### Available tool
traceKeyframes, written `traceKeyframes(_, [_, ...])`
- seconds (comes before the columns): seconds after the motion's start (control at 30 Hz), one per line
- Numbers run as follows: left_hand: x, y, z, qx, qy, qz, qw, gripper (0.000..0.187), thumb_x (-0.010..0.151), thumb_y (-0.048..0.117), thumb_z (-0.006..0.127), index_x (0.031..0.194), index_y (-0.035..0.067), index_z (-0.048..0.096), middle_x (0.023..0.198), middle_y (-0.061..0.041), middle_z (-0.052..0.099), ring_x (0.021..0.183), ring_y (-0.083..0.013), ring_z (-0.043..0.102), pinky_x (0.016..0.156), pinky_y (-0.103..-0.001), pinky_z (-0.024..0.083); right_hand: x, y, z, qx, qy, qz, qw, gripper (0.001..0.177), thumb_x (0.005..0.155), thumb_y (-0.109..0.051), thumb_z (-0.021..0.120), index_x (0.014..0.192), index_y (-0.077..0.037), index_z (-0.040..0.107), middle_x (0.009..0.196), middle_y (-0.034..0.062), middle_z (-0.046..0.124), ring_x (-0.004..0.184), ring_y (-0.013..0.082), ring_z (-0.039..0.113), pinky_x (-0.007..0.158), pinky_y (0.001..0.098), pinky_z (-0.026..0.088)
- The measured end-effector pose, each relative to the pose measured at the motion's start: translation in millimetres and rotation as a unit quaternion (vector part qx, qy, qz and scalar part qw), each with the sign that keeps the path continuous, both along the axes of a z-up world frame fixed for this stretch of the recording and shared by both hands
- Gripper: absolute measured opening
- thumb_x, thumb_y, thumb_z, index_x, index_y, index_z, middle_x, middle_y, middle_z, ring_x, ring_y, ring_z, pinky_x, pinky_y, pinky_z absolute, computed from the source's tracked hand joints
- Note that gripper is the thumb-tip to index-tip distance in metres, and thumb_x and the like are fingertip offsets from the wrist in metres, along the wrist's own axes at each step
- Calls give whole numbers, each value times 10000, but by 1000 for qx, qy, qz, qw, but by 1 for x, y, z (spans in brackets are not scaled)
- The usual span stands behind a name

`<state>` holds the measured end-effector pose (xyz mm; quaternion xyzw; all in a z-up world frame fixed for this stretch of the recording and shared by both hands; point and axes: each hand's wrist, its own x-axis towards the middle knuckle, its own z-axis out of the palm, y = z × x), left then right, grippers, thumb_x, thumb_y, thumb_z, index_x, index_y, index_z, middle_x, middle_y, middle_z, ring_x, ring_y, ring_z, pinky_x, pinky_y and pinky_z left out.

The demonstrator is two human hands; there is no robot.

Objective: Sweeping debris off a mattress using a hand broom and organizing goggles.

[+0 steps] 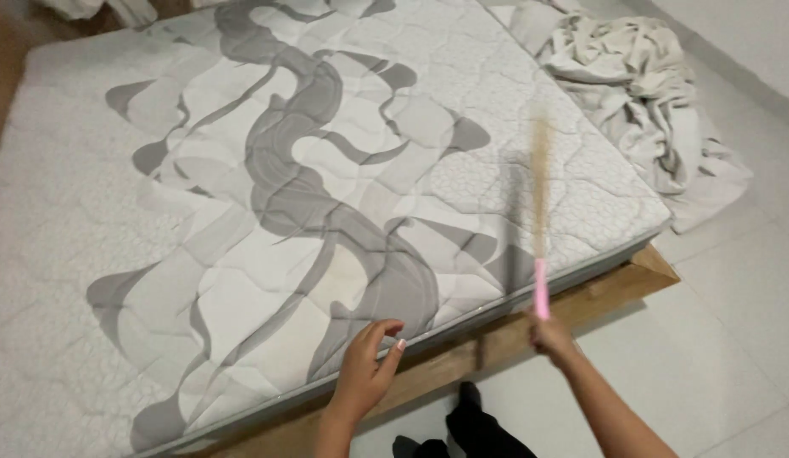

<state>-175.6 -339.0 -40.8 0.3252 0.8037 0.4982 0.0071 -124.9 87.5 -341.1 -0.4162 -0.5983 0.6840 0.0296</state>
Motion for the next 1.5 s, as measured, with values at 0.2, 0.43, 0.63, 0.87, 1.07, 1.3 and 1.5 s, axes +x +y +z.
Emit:
traceKeyframes(0.2, [-12, 80, 1, 8, 20, -93, 995, 286, 935, 193, 655, 1159, 15, 663, 1104, -154, 719, 1043, -312, 689, 904, -395, 525, 27, -99, 9, -72, -8, 299, 952, 287, 847, -263, 824, 1032, -121, 658, 579, -50, 485, 423, 92, 386, 384, 280, 271])
traceKeyframes(0.43, [14, 188, 6, -14, 7, -129, 992, 279, 948, 201, 650, 1162, 23, 667, 1109, -150, 717, 1061, -312, 679, 914, -399, 520, 140, 124, -30, -107, -106, 51, 987, 330, 844, -279, 789, 1073, -79, 663, 630, -31, 500, 431, 83, 357, 352, 275, 253])
traceKeyframes(0.63, [39, 268, -15, -7, -3, -158, 987, 290, 973, 226, 639, 1175, 20, 660, 1128, -157, 709, 1042, -307, 699, 904, -391, 542, 141, 211, 21, -30, -55, -100, 993, 237, 909, -183, 652, 1073, -43, 553, 650, 5, 445, 431, 93, 348, 348, 273, 239])
traceKeyframes(0.87, [36, 318, -2, -7, -8, -170, 985, 287, 970, 213, 638, 1184, 21, 647, 1128, -155, 708, 1049, -297, 697, 913, -389, 540, 61, 83, 41, 30, -6, 269, 963, 360, 838, -170, 716, 1175, -80, 627, 706, -1, 608, 526, 111, 513, 455, 282, 434])
traceKeyframes(1.07, [14, 329, -2, -1, 19, -128, 992, 268, 954, 189, 651, 1164, 24, 659, 1104, -156, 715, 1050, -307, 684, 908, -395, 529, 18, 122, -29, 60, 40, 435, 898, 579, 759, -175, 774, 1328, -134, 675, 928, 27, 736, 702, 70, 628, 591, 234, 479])
traceKeyframes(1.3, [-33, 357, -22, 26, -7, -47, 999, 279, 951, 204, 657, 1164, 24, 666, 1114, -141, 730, 1061, -284, 703, 926, -373, 536, 5, 353, -24, -67, -94, 11, 993, 143, 934, -184, 615, 1045, -99, 585, 694, 29, 514, 439, 104, 389, 368, 284, 276])
traceKeyframes(1.5, [-63, 412, -21, 31, -29, -68, 997, 267, 962, 203, 648, 1162, 28, 664, 1109, -133, 720, 1057, -278, 699, 922, -371, 535, -33, 306, 59, 85, -48, 80, 992, 172, 916, -175, 605, 1019, -38, 613, 704, 60, 576, 479, 166, 452, 401, 341, 348])
